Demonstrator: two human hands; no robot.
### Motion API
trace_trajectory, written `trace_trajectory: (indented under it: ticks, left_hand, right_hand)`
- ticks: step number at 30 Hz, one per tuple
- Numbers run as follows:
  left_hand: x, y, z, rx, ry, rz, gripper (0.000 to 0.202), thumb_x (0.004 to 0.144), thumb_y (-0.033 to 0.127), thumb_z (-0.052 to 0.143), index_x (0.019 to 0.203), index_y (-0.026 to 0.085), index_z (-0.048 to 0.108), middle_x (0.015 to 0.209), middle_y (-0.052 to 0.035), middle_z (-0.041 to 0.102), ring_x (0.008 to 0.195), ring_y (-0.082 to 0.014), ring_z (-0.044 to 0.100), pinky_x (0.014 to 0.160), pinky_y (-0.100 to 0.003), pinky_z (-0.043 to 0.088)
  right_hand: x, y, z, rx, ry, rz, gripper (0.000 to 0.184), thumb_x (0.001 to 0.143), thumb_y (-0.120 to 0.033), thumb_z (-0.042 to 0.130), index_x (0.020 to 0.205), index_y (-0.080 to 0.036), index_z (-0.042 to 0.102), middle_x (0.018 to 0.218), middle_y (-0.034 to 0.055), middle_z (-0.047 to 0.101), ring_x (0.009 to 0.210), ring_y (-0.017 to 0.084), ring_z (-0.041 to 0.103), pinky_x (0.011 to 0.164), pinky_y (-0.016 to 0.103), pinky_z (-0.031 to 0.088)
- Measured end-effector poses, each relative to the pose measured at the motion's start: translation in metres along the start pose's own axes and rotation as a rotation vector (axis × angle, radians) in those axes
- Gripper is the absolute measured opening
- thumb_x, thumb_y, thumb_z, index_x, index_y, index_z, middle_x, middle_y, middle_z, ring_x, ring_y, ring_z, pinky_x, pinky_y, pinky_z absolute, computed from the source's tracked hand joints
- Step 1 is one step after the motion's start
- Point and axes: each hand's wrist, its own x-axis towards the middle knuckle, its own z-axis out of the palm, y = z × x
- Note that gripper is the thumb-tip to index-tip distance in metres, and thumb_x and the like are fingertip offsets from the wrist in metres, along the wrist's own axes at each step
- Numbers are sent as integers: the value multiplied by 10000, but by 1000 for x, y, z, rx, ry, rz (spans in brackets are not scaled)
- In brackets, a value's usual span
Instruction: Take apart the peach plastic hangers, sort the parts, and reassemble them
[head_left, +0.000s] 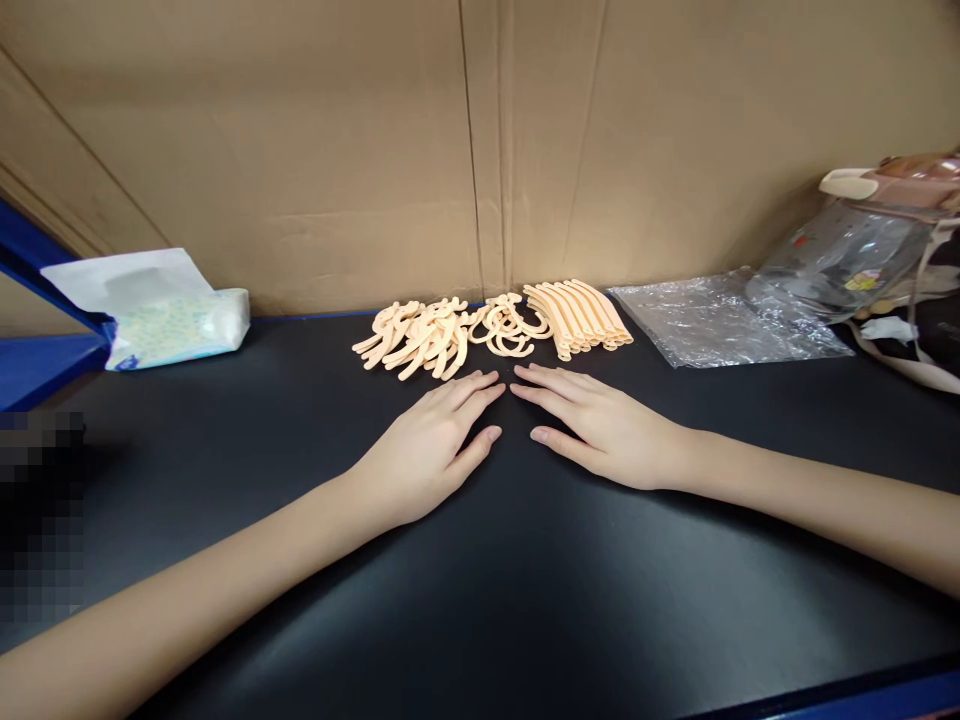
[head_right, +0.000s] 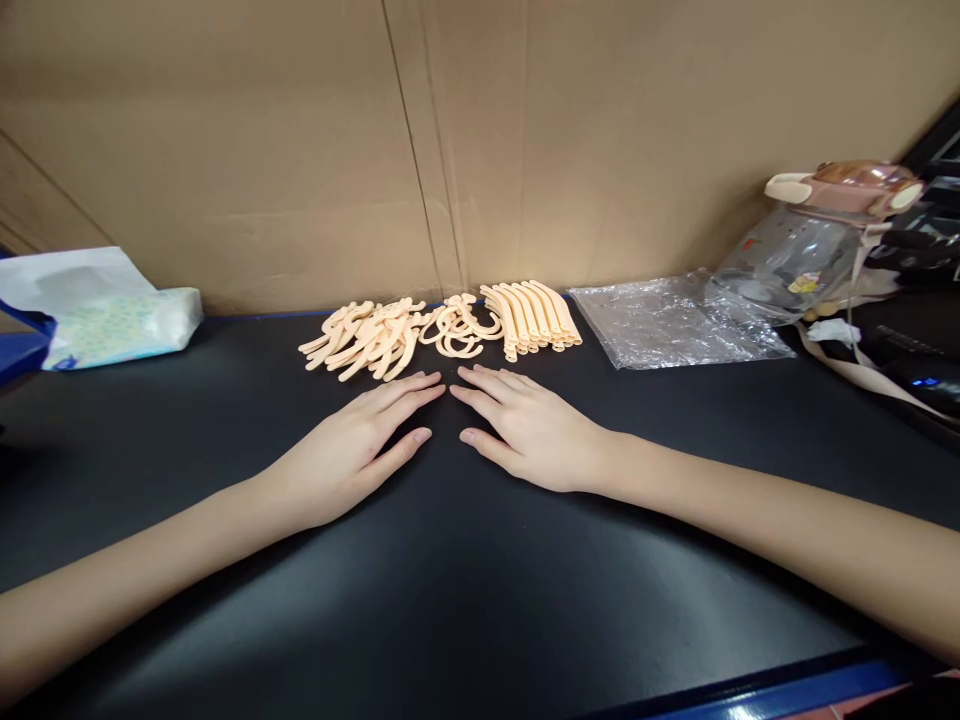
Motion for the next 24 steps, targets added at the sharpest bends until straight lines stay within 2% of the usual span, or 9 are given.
trace_trajectory:
  ticks: [6,14,24]
  left_hand:
    - [0,1,0,3,0,5,500,1025,389,345,1441,130,447,1530,-114,437,1419,-242,389,1178,-447,338]
    - [0,0,0,13,-7,1,498,1027,391,342,1442,136,446,1534,-116,432,1421,-247,386,1170,-458,350]
    - [0,0,0,12,1,1,492,1022,368,362,1441,125,451,1527,-124,438,1412,-251,399,1163,-458,361]
  right_hand:
    - [0,0,-1,-19,-12,-12,565,1021,-431,346,1454,-85,454,1541,173,394,1438,289,361,1168,511,339]
    - [0,-1,-2,3,-14,4,550,1017,-431,362,1453,-109,458,1542,171,396,1440,277,358,1174,493,335]
    - [1,-2,-3,14,1,-19,547,1019,-414,367,1433,-75,482,1530,184,410,1429,299,375,1158,520,353]
